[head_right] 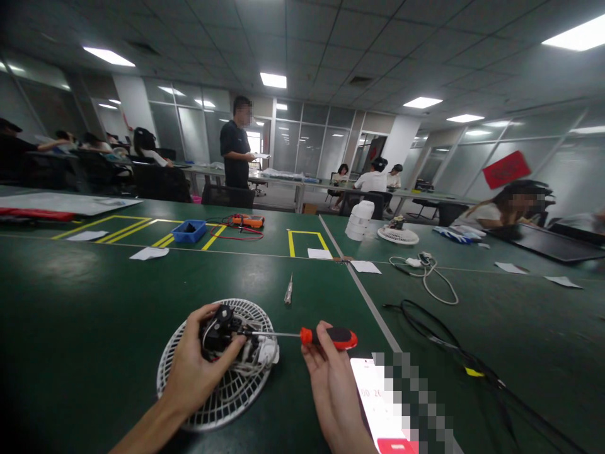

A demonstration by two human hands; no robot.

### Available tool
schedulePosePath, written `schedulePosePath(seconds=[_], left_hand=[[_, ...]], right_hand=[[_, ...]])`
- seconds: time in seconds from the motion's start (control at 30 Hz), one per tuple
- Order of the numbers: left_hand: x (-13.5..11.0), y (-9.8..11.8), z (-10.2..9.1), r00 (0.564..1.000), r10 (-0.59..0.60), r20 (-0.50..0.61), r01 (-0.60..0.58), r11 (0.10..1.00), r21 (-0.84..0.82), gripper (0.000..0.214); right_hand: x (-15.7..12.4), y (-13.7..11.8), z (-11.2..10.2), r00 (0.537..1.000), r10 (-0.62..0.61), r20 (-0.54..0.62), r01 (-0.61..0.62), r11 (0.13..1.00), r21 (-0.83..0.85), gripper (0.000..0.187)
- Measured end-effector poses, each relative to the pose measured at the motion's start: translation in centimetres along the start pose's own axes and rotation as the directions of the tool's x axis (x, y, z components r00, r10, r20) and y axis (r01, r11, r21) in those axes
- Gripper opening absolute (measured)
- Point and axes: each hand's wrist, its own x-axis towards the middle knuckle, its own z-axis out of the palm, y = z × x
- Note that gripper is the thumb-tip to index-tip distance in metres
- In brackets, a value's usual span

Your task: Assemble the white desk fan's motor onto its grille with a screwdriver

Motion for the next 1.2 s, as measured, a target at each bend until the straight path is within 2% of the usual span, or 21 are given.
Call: schedulePosePath(seconds=[0.13, 0.23, 0.37, 0.47, 0.57, 0.77, 0.97, 1.2], left_hand=[[0.02, -0.03, 0.0, 1.0, 0.001, 0.001, -0.001, 1.0, 0.006, 0.061], [0.03, -0.09, 0.04, 1.0, 0.011, -0.004, -0.011, 1.0, 0.003, 0.06], [0.06, -0.16, 0.11, 1.0, 0.028, -0.011, -0.028, 1.0, -0.004, 0.059], [0.12, -0.18, 0.12, 0.999, 0.049, -0.018, -0.049, 0.999, 0.001, 0.056], [0.17, -0.18, 0.1, 0.997, 0.07, -0.023, -0.07, 0.998, 0.009, 0.053], [0.13, -0.14, 0.0, 0.998, 0.065, -0.016, -0.065, 0.998, 0.01, 0.052], [0.2, -0.14, 0.02, 0.999, 0.053, -0.012, -0.053, 0.999, 0.008, 0.052], [0.07, -0.31, 0.1, 0.999, 0.047, -0.012, -0.047, 0.999, -0.004, 0.052]], right_hand=[[0.08, -0.23, 0.04, 0.999, -0.025, 0.028, 0.024, 0.999, 0.033, 0.062], [0.07, -0.2, 0.11, 0.999, -0.013, 0.043, 0.011, 0.998, 0.059, 0.055], [0.11, 0.23, -0.03, 1.0, -0.005, 0.024, 0.006, 1.0, -0.018, 0.051], [0.12, 0.02, -0.1, 0.999, -0.018, 0.045, 0.019, 0.999, -0.039, 0.061], [0.04, -0.43, -0.03, 0.997, -0.026, 0.075, 0.025, 1.0, 0.018, 0.07], [0.08, 0.11, -0.23, 0.999, -0.015, 0.044, 0.015, 1.0, -0.012, 0.057], [0.17, -0.06, -0.17, 0.998, -0.028, 0.054, 0.029, 0.999, -0.015, 0.068], [0.18, -0.11, -0.25, 0.999, -0.01, 0.032, 0.012, 0.998, -0.062, 0.066]])
